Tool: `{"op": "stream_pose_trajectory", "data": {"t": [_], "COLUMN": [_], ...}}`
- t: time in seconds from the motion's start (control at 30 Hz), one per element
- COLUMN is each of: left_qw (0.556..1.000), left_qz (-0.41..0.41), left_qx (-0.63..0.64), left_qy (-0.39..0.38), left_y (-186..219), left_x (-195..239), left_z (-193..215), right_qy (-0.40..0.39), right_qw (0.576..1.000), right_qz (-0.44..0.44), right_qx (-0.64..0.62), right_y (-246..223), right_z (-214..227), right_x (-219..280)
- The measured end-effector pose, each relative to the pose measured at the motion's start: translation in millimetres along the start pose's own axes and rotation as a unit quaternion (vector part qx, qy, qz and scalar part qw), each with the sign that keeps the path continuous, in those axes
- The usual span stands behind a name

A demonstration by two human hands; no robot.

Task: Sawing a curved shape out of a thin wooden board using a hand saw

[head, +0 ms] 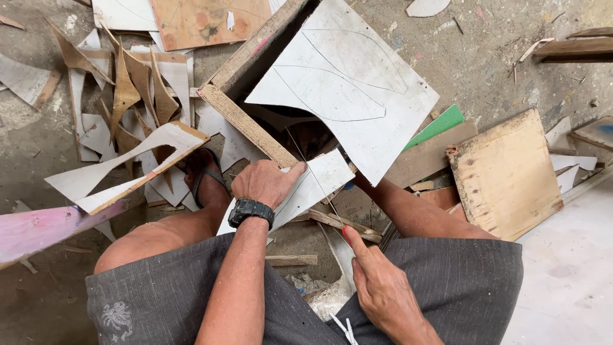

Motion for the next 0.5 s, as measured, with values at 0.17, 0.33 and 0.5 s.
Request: {"op": "stream_pose_trajectory", "data": {"t": [0.17,0.33,0.5], "left_qw": [1.000,0.999,0.995], "left_qz": [-0.019,-0.027,-0.062], "left_qx": [-0.017,-0.021,0.011], "left_qy": [-0.007,-0.004,0.077], "left_y": [-5.0,-6.9,-13.0], "left_x": [-6.4,-7.4,-3.4], "left_z": [-4.6,-7.5,-16.1], "right_qy": [-0.003,-0.029,-0.041], "right_qw": [1.000,0.998,0.998], "right_qz": [-0.019,-0.040,-0.032], "right_qx": [-0.021,-0.029,-0.022], "right_y": [5.7,4.4,1.9], "right_z": [-2.7,2.4,4.5], "right_x": [10.2,7.5,2.3]}}
Point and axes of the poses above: each hand's wrist, its own x-axis away from the middle knuckle, its own z-axis out of the back of the hand, y = z × x, the point moved 5 cm from there along -x, towards the middle knuckle, and after that the axes turned 8 degrees about x, right-handed, at the moved point
